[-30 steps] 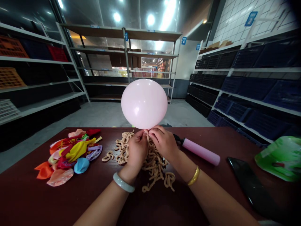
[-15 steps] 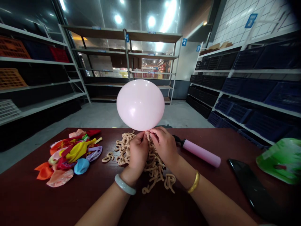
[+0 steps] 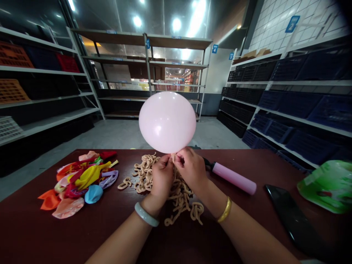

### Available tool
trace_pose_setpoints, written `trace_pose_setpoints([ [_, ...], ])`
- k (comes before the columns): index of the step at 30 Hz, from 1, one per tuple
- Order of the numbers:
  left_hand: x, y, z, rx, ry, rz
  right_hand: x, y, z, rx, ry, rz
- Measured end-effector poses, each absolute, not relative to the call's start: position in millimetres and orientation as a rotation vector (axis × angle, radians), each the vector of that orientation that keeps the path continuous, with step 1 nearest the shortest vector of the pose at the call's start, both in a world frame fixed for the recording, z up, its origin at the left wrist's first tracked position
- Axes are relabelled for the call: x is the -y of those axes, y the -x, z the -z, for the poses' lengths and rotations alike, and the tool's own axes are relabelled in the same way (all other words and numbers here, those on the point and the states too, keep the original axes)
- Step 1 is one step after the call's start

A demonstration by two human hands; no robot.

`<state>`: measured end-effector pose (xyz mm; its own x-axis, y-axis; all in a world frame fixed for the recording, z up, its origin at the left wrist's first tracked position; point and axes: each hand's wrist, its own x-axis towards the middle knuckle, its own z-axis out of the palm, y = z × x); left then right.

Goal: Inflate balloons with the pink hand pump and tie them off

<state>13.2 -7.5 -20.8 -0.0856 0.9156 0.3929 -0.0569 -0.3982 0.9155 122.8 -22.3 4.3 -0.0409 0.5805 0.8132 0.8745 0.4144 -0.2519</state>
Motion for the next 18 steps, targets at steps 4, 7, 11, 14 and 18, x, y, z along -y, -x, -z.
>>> trace_pose_setpoints([
  [4,6,-9,21,-0.945,-1.343,-1.606,27,-126,-6,1.884,1.110,0.346],
  [7,6,-9,19,-0.944,-1.321,-1.597,27,-127,-7,1.896,1.058,0.273],
  [11,8,-9,17,-0.922,-1.335,-1.583,23,-127,-5,1.791,1.023,0.058],
  [14,7,-9,19,-0.912,-1.362,-1.585,18,-128,-5,1.717,0.972,-0.085],
  [18,6,-8,23,-0.876,-1.364,-1.565,17,-129,-8,1.705,0.977,-0.138],
])
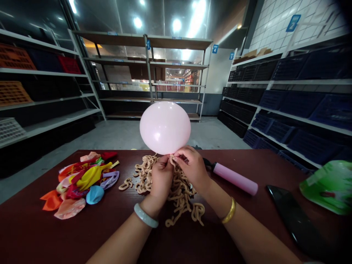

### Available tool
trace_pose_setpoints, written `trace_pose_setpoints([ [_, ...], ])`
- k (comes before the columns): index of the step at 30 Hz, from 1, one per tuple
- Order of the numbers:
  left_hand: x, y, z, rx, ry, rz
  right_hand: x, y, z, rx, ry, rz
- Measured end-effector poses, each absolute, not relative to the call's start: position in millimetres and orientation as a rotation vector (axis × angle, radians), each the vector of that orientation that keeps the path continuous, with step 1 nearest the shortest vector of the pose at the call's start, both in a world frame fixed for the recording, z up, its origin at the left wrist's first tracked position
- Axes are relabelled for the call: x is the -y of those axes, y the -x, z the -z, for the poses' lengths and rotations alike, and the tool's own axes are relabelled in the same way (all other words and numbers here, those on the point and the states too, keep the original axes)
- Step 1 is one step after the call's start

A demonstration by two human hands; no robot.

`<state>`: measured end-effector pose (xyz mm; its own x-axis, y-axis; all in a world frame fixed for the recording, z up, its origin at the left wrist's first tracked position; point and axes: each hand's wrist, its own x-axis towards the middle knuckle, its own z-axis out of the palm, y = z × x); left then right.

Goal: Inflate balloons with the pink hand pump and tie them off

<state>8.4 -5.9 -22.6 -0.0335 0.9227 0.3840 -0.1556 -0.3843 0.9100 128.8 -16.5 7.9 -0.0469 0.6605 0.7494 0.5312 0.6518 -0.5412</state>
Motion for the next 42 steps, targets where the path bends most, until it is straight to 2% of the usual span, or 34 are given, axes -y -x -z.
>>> trace_pose_setpoints([
  [12,9,-16,25,-0.815,-1.157,-1.624,27,-116,-3,1.661,1.159,0.089],
  [20,10,-12,24,-0.888,-1.257,-1.671,21,-122,-6,1.637,0.976,-0.081],
  [25,8,-12,25,-0.859,-1.257,-1.647,18,-120,-7,1.663,1.014,-0.165],
  [42,12,-13,18,-0.799,-1.081,-1.606,23,-122,-3,1.566,1.003,-0.033],
])
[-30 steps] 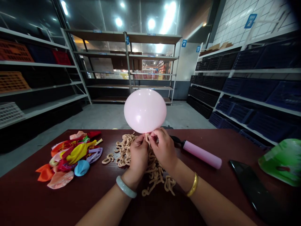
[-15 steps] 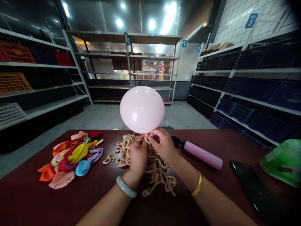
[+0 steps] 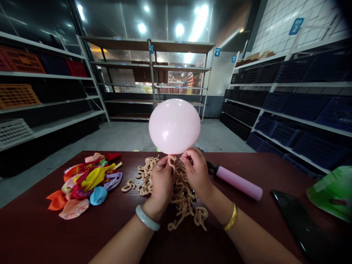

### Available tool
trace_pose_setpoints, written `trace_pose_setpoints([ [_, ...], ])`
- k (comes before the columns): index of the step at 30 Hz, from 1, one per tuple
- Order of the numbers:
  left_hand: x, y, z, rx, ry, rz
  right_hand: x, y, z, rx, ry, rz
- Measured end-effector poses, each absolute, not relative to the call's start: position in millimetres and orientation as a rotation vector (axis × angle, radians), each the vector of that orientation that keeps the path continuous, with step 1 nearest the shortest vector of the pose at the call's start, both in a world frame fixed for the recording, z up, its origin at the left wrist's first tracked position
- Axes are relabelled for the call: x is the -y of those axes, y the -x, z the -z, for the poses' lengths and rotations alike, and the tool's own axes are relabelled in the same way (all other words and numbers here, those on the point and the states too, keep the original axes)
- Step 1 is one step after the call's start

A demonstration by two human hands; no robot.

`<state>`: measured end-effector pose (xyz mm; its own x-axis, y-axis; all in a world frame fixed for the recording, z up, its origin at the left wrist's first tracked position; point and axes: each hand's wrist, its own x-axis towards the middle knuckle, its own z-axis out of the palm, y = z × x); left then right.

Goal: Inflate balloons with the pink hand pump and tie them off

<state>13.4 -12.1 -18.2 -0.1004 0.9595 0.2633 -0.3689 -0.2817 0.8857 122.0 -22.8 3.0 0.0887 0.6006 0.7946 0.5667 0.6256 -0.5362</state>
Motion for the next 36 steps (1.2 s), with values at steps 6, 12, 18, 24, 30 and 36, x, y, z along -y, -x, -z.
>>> trace_pose_setpoints([
  [6,12,-12,18,-0.773,-1.105,-1.622,24,-122,-6,1.593,0.932,-0.096],
  [12,11,-12,21,-0.801,-1.203,-1.625,23,-122,-7,1.614,0.956,-0.111],
  [18,9,-9,20,-0.905,-1.294,-1.652,22,-122,-9,1.658,0.981,-0.127],
  [24,7,-9,21,-0.916,-1.291,-1.641,18,-118,-4,1.684,1.068,-0.116],
  [30,7,-15,22,-0.723,-1.036,-1.609,19,-111,4,1.475,1.070,-0.236],
  [36,10,-14,18,-0.743,-1.016,-1.646,26,-108,1,1.581,1.025,-0.106],
])
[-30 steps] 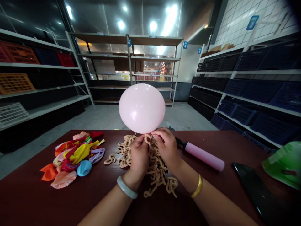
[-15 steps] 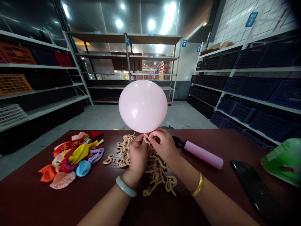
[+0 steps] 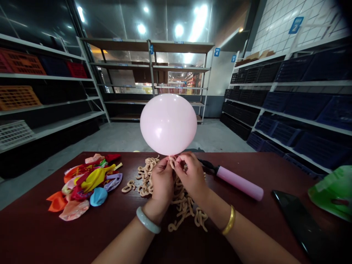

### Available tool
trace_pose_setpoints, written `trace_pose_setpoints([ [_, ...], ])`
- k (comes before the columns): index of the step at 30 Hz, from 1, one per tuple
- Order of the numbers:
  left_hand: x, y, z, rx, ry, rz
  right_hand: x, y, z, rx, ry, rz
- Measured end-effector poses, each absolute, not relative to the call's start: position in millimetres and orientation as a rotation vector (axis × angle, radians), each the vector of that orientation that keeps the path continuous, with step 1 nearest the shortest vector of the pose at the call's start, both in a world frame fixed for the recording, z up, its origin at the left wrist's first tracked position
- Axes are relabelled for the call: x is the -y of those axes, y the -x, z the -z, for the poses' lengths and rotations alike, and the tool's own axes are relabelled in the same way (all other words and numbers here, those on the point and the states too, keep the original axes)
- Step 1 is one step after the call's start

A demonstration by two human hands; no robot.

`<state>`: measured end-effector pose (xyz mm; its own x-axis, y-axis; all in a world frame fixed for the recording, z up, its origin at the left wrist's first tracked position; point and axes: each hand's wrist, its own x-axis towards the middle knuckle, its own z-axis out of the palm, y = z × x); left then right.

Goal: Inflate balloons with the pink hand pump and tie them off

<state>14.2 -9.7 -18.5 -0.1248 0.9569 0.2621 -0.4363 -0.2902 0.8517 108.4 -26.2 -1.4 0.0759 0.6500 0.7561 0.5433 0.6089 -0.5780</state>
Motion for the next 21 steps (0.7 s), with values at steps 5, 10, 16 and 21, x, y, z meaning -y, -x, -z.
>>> trace_pose_setpoints([
  [5,8,-9,21,-0.863,-1.161,-1.679,24,-114,-1,1.632,1.004,-0.133],
  [10,5,-6,24,-0.935,-1.267,-1.685,16,-119,-4,1.649,0.981,-0.249],
  [16,5,-8,22,-0.915,-1.247,-1.642,17,-119,-3,1.683,1.065,-0.106],
  [21,9,-14,20,-0.758,-1.073,-1.613,28,-118,1,1.740,1.120,0.230],
])
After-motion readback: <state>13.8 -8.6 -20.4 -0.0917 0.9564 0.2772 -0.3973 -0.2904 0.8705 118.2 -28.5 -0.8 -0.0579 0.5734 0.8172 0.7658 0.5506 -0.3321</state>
